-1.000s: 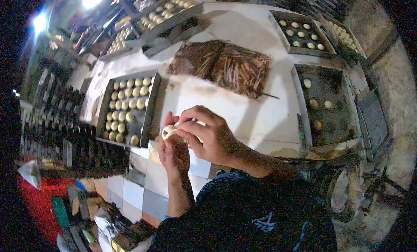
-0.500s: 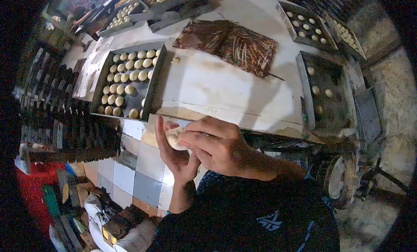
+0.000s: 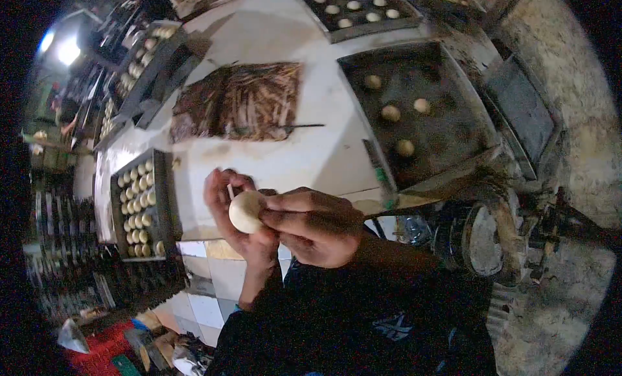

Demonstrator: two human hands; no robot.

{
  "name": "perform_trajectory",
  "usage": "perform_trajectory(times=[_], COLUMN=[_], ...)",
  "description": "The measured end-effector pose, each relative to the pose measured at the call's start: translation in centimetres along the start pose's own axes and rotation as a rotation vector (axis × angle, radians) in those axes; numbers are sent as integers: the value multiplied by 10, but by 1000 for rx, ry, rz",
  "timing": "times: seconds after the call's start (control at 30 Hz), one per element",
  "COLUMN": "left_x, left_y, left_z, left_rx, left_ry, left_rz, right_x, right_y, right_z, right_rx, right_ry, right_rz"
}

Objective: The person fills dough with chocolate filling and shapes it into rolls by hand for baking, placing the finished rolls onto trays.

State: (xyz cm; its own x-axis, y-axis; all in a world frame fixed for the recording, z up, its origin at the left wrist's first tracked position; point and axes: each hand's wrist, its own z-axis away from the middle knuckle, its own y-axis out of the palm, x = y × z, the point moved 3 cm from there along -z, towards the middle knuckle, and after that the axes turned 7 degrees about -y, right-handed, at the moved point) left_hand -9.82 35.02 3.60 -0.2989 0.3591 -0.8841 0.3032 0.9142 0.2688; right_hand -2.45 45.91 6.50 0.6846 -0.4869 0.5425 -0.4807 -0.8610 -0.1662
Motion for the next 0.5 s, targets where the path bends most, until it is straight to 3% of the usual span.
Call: perform_trajectory(times=[0.07, 0.1, 0.17, 0.2, 0.23, 0.27, 0.33, 0.43, 0.5], left_x=[19, 32, 57, 65, 68, 76, 118, 168, 189], left_y=[48, 66, 91, 102, 109, 117, 128, 139, 150], left_z=[-9, -17, -25, -26, -24, -23, -8, 42, 54], left_rx=[285, 431, 574, 575, 534, 542, 756, 519, 714], left_ry=[-202, -113, 21, 69, -117, -123, -382, -582, -758], left_rz=[183, 134, 26, -31, -128, -126, -683, -144, 8], right_x=[-19, -26, -49, -53, -58, -63, -64, -68, -84], right_y=[-38, -53, -73, -91, -108, -121, -140, -145, -151], right_z=[2, 9, 35, 39, 44, 48, 53, 57, 87], right_rx=[-129, -138, -20, -30, 89, 209, 69, 188, 208], right_ry=[35, 43, 421, 428, 493, 555, 669, 380, 410], right_rz=[-160, -155, -224, -226, -23, 184, 255, 479, 476])
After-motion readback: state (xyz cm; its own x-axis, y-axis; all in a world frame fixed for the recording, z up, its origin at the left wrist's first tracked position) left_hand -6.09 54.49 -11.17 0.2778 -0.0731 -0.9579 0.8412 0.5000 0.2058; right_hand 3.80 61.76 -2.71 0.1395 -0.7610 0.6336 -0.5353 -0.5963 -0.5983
